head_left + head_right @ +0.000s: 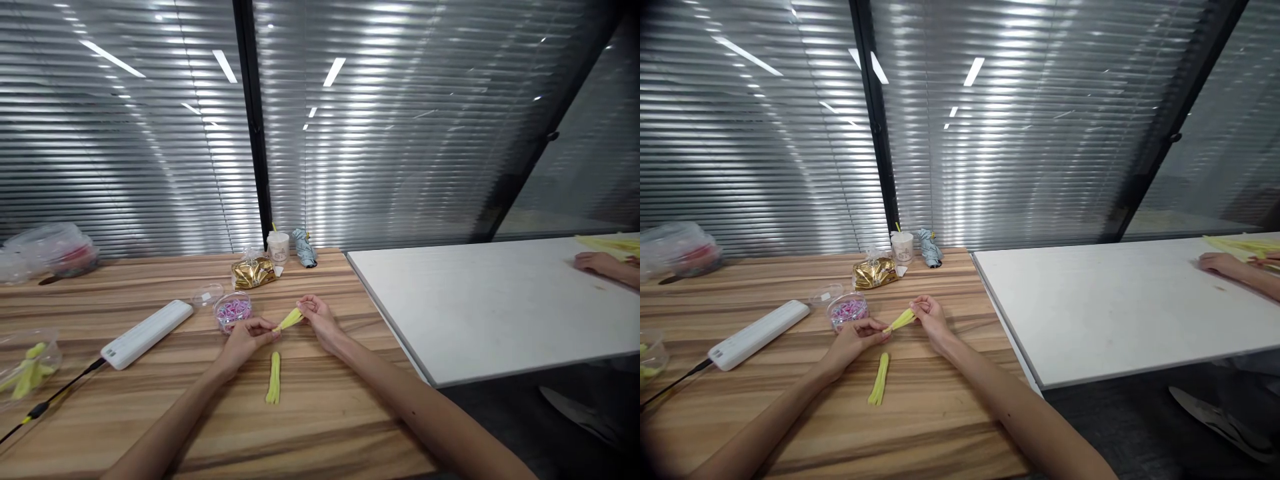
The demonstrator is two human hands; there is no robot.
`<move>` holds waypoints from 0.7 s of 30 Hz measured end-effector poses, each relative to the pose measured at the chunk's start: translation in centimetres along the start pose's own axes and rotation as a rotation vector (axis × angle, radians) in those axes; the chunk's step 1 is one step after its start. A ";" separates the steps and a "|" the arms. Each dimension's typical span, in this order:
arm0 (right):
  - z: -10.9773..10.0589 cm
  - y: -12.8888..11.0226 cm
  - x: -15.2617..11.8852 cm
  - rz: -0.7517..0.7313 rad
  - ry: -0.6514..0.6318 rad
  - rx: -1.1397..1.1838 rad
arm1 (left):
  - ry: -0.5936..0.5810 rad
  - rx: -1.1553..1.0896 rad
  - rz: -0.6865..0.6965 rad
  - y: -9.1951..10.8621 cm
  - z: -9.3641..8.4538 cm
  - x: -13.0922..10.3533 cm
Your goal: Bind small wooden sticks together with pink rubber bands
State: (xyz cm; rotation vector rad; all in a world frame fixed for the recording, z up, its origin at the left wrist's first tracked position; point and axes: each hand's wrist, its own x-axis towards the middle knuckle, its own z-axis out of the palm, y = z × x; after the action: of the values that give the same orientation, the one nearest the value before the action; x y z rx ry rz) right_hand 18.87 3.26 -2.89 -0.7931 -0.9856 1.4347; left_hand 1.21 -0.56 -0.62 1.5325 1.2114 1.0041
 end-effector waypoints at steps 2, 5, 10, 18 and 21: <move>0.0 -0.1 -0.1 0.007 -0.003 0.014 | -0.006 -0.010 -0.008 -0.1 0.0 0.0; 0.0 -0.3 -0.1 0.018 -0.015 0.042 | -0.002 -0.017 -0.025 0.0 0.0 0.0; -0.1 -0.3 0.0 0.052 -0.043 0.049 | -0.018 -0.018 -0.033 0.6 0.2 -0.4; -0.3 -0.3 0.1 0.058 -0.064 0.039 | -0.027 -0.047 -0.066 0.7 0.1 -0.5; -0.3 -0.3 0.1 0.062 -0.073 0.039 | -0.031 -0.059 -0.075 0.8 0.1 -0.5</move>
State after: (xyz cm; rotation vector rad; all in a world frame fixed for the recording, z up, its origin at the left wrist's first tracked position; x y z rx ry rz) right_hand 19.25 3.42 -2.70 -0.7531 -0.9926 1.5404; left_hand 1.42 -1.17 0.10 1.4418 1.1988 0.9557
